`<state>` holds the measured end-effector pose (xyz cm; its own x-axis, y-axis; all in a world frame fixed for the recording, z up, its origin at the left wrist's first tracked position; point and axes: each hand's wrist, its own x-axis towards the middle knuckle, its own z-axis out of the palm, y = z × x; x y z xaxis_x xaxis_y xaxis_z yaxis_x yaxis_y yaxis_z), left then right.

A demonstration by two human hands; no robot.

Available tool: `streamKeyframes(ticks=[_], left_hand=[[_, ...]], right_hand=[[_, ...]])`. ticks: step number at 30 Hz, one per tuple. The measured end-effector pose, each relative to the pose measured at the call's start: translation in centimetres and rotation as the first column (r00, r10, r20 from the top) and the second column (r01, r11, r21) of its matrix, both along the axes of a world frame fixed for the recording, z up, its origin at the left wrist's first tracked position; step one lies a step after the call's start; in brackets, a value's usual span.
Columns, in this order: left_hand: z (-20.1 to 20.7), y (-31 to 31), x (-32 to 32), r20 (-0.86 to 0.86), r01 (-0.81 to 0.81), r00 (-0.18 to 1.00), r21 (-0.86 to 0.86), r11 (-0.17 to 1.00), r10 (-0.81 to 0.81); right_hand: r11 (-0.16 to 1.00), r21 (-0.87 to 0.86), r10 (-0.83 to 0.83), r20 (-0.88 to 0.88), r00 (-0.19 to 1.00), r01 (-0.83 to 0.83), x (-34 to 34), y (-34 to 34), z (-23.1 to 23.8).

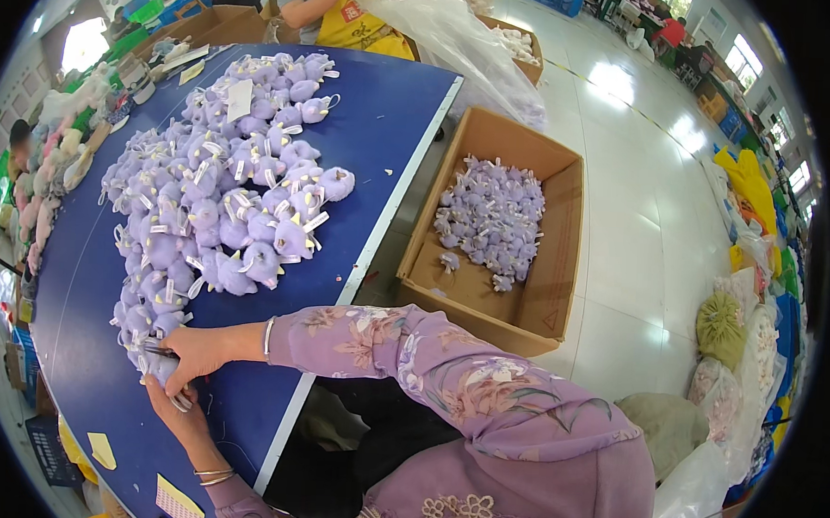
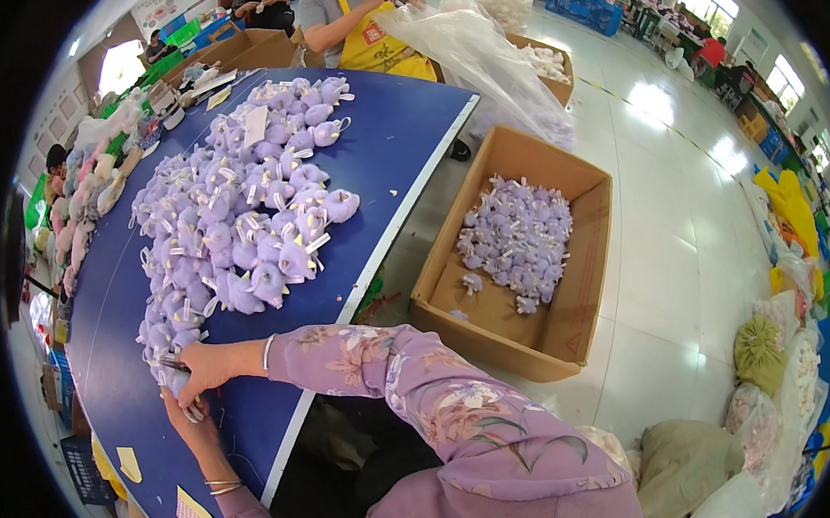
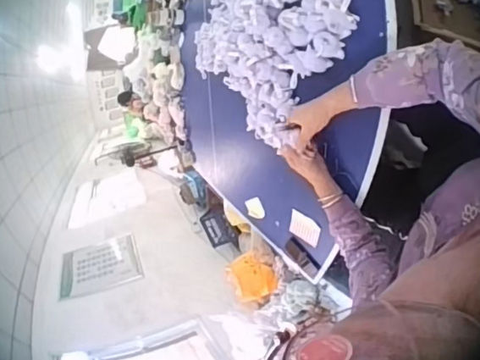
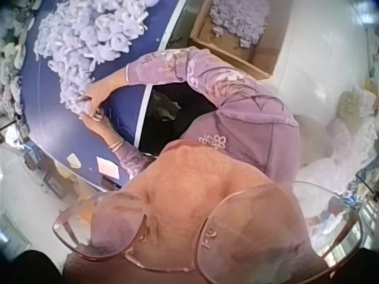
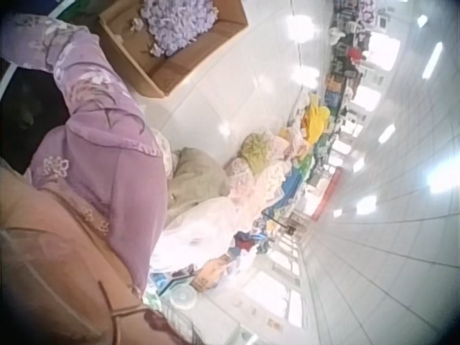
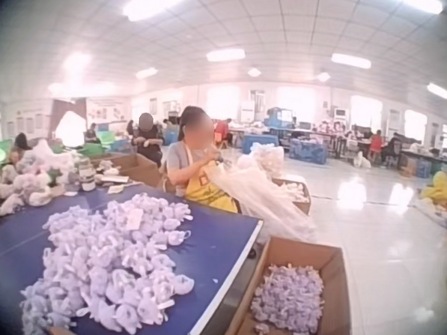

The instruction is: The person trims loose threads and excess fabric from small purple plush toys using scissors. They handle the toys one at a time, cutting and then placing them into a cardboard box.

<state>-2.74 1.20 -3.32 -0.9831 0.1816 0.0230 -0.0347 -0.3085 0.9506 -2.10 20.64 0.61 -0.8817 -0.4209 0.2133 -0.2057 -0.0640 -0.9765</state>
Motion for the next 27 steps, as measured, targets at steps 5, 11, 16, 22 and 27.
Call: streamKeyframes(ticks=[5,11,16,22,27], left_hand=[[1.4,1.8,1.0,0.027,-0.089,0.996,0.000,0.996,0.089],[2.4,2.7,1.8,-0.011,-0.126,0.992,-0.007,0.992,0.126],[2.3,2.8,1.9,-0.030,-0.057,0.998,-0.005,0.998,0.057],[2.2,2.9,1.8,0.041,-0.025,0.999,0.008,1.000,0.025],[2.4,3.2,2.0,-0.030,0.016,0.999,-0.001,1.000,-0.016]], right_hand=[[0.997,-0.080,-0.009,0.116,0.993,0.019,0.2,0.5,0.8],[0.976,-0.205,-0.075,0.024,0.997,0.078,-0.7,-0.2,-0.4],[0.991,-0.110,-0.066,0.072,0.995,0.073,0.4,0.0,0.9],[0.999,-0.039,0.029,0.046,0.999,-0.027,-0.6,-0.2,-0.7],[0.999,-0.033,-0.008,0.030,1.000,0.009,-0.2,0.4,-0.1]])
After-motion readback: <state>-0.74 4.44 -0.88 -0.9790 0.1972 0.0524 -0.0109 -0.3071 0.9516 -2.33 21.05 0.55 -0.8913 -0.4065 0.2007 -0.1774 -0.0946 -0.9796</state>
